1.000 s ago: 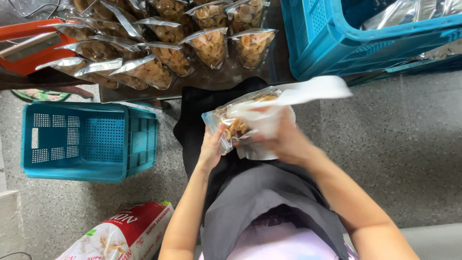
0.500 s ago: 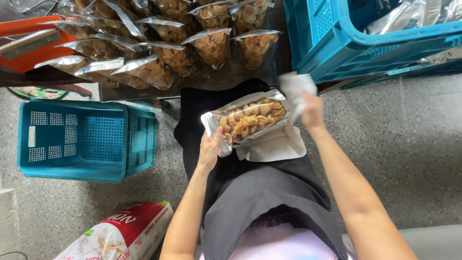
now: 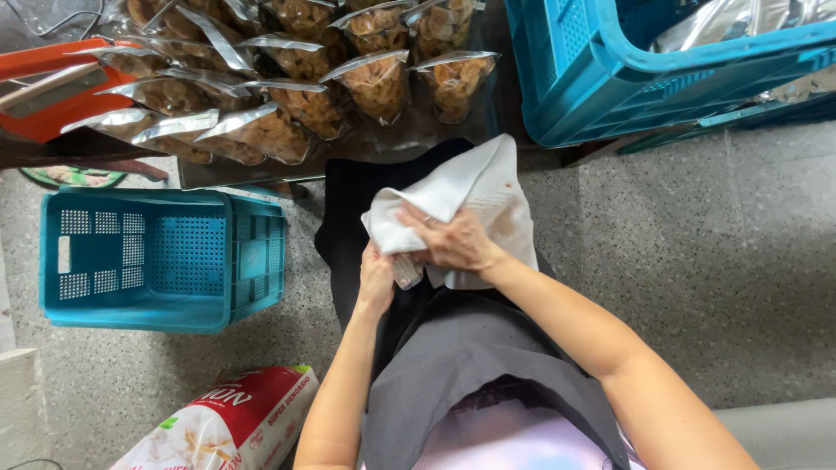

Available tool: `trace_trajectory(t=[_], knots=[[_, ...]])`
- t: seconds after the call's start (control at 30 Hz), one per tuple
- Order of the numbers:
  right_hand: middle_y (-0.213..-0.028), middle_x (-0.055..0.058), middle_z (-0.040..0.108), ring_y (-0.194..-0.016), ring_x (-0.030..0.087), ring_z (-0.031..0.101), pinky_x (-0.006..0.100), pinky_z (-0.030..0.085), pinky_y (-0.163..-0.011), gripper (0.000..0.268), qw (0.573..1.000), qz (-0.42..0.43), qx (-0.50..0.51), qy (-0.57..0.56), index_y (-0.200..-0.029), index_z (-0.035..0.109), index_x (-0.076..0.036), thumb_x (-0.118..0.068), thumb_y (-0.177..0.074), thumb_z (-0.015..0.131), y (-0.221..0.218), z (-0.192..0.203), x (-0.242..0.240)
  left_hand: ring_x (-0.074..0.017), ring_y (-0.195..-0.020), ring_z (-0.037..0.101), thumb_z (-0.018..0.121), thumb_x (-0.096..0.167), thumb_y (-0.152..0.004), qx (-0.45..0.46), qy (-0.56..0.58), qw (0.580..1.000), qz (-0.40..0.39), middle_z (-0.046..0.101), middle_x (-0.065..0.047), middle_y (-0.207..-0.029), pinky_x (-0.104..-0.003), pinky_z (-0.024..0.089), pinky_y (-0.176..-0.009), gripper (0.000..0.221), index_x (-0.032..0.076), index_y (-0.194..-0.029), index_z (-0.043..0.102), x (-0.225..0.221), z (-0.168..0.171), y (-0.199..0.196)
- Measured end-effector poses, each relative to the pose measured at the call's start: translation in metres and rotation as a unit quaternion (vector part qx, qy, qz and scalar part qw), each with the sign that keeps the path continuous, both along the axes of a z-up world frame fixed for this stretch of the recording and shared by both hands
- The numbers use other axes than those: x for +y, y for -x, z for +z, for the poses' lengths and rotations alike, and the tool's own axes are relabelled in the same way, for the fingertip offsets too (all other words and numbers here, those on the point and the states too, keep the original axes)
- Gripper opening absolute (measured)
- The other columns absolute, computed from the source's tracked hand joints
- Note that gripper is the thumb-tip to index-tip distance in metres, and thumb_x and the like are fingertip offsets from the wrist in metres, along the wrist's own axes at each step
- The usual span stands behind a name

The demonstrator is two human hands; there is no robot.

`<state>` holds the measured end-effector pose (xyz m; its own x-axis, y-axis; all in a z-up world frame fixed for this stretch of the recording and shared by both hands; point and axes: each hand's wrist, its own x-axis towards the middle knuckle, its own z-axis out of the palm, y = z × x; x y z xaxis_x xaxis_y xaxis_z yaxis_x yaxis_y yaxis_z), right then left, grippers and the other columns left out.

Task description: The person sits on the floor and repeatedly wipes sealed snack packages with a white cloth. They pick up each package, wipe the exterior, and place it back on the table.

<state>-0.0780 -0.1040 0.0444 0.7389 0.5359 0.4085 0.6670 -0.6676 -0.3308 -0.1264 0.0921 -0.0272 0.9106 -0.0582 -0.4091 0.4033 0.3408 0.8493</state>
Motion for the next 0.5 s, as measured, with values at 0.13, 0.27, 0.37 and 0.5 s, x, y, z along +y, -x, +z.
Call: trace_trajectory(t=[0.13, 0.27, 0.37, 0.5], knots=[[-0.091, 0.015, 0.071, -0.082, 0.030, 0.064, 0.044, 0.051, -0.090, 0.043, 0.995, -0.092, -0.046, -0.002, -0.123, 0.076, -0.009, -0.031, -0.089, 0.062, -0.021, -0.059, -0.061, -0.0134, -0.094, 0.068, 0.058, 0.019, -0.104, 0.019, 0.063, 0.998, 0.010, 0.071, -0.005, -0.109, -0.030, 0.058, -0.084, 0.031, 0.002, -0.130, 0.060, -0.003, 0.018, 0.001], [-0.100, 0.015, 0.067, -0.093, 0.029, 0.062, 0.045, 0.053, -0.098, 0.040, 0.951, -0.216, 0.180, -0.125, -0.130, 0.071, -0.006, -0.020, -0.096, 0.053, -0.027, -0.076, -0.128, -0.0119, -0.092, 0.065, 0.059, 0.017, -0.107, -0.004, 0.061, 0.998, 0.005, 0.071, -0.004, -0.110, -0.029, 0.052, -0.076, 0.027, 0.003, -0.130, 0.062, -0.003, 0.033, -0.014], [-0.121, 0.016, 0.065, -0.114, 0.028, 0.062, 0.045, 0.054, -0.106, 0.047, 0.612, -0.173, 0.359, -0.683, -0.139, 0.059, -0.001, -0.026, -0.101, 0.049, -0.011, -0.033, -0.175, -0.0126, -0.102, 0.063, 0.062, 0.013, -0.108, -0.105, -0.023, 0.994, -0.037, 0.070, -0.005, -0.115, -0.027, 0.051, -0.086, 0.024, 0.006, -0.131, 0.065, 0.003, 0.050, -0.028], [-0.137, 0.015, 0.062, -0.130, 0.029, 0.062, 0.050, 0.055, -0.107, 0.059, 0.629, -0.126, 0.301, -0.706, -0.150, 0.045, 0.000, -0.031, -0.100, 0.048, 0.024, 0.062, -0.203, -0.0198, -0.122, 0.071, 0.068, 0.007, -0.100, -0.399, -0.337, 0.838, -0.159, 0.069, -0.011, -0.139, -0.027, 0.062, -0.093, 0.013, 0.015, -0.110, 0.065, 0.020, 0.082, -0.040]])
